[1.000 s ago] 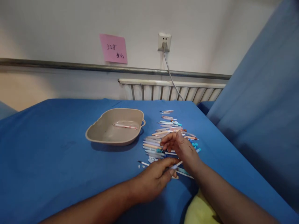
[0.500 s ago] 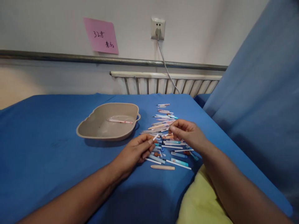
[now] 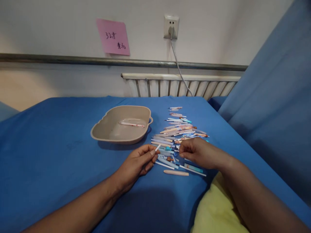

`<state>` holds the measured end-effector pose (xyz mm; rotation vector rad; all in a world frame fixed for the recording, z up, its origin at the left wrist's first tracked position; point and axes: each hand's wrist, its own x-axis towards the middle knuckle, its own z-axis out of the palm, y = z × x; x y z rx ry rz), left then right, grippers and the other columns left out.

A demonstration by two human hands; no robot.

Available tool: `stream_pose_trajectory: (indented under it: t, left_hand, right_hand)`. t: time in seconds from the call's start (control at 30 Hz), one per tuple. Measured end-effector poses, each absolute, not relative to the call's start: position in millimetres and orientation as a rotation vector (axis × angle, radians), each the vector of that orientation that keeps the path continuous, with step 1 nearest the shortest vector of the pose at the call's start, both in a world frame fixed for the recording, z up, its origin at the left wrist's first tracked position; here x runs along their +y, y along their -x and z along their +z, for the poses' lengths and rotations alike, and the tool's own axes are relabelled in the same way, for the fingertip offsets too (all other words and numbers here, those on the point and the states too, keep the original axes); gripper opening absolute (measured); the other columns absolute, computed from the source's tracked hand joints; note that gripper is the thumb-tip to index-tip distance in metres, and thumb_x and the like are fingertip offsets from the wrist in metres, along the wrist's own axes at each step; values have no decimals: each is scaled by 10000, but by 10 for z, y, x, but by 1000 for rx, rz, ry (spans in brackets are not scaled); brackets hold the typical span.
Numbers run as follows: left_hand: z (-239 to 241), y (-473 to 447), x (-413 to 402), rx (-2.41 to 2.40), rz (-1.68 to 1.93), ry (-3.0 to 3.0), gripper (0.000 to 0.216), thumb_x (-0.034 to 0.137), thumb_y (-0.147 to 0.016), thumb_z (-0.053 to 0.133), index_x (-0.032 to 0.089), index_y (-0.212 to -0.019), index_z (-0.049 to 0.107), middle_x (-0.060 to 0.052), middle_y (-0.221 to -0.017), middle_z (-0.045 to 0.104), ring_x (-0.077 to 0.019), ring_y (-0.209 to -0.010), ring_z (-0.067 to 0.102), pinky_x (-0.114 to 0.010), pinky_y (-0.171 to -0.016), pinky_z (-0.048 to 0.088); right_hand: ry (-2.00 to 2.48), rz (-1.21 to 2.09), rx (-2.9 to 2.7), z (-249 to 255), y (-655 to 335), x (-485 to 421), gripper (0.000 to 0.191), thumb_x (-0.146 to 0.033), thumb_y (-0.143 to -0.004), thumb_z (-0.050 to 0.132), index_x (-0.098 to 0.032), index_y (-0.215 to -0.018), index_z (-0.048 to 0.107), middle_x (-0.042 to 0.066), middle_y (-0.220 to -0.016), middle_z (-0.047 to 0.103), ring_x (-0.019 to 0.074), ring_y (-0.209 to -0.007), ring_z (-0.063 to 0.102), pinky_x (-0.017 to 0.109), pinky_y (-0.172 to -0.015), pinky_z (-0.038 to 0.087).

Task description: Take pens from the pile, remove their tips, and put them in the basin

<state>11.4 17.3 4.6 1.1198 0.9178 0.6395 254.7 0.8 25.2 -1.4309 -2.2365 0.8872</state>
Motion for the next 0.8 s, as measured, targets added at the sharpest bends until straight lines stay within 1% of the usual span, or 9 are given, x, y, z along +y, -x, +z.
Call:
stream_pose_trajectory:
  t: [0.2, 0.33, 0.4, 0.5, 0.57, 0.67, 0.8]
  left_hand:
    - [-1, -132, 192, 926, 594, -1129, 211, 358, -849, 570, 150, -822, 560, 36, -650, 478, -27, -431, 293, -146, -370, 178]
    - [7, -140, 198, 916, 588, -1132, 214, 358, -838, 584, 148, -810, 557, 41, -632, 474, -27, -423, 282, -148, -368, 178]
    - [17, -146, 197, 904, 589, -1135, 219, 361, -831, 591, 148, -796, 555, 44, -620, 469, -28, -416, 286, -153, -367, 178]
    - [29, -150, 190, 902, 588, -1128, 221, 363, -810, 615, 150, -790, 557, 49, -606, 465, -28, -408, 292, -161, -365, 168]
    - [34, -150, 182, 902, 594, -1114, 225, 367, -802, 624, 151, -796, 564, 46, -609, 477, -29, -408, 297, -166, -365, 160]
    - [40, -148, 177, 879, 617, -1071, 214, 360, -815, 610, 150, -811, 570, 31, -644, 505, -29, -416, 316, -169, -367, 159]
    - [45, -145, 190, 846, 651, -1029, 187, 328, -835, 594, 145, -812, 564, 23, -681, 513, -27, -426, 334, -166, -367, 179]
  right_hand:
    - [1568, 929, -2347, 320, -2612, -25, 71, -218, -787, 576, -174, -771, 630, 5, -698, 650, 126, -617, 542, 206, -520, 328]
    - [1538, 1010, -2474, 304, -2486, -113, 86, -264, -781, 597, -197, -798, 648, -3, -695, 668, 123, -597, 549, 209, -504, 305]
    - [1537, 909, -2535, 297, -2391, -171, 103, -294, -772, 612, -207, -812, 651, 4, -714, 677, 133, -608, 555, 222, -506, 291]
    - [1542, 702, -2628, 298, -2263, -242, 75, -261, -751, 621, -205, -796, 644, 31, -757, 694, 162, -643, 580, 252, -518, 269]
    - [1541, 620, -2657, 300, -2204, -271, 66, -246, -769, 595, -198, -790, 635, 50, -775, 700, 177, -652, 596, 270, -521, 258]
    - [1516, 601, -2662, 292, -2172, -279, 117, -262, -820, 544, -191, -806, 637, 66, -778, 703, 181, -656, 606, 278, -528, 263]
    - [1512, 670, -2647, 307, -2282, -213, 87, -267, -775, 598, -200, -770, 653, 36, -737, 696, 159, -626, 580, 256, -506, 258]
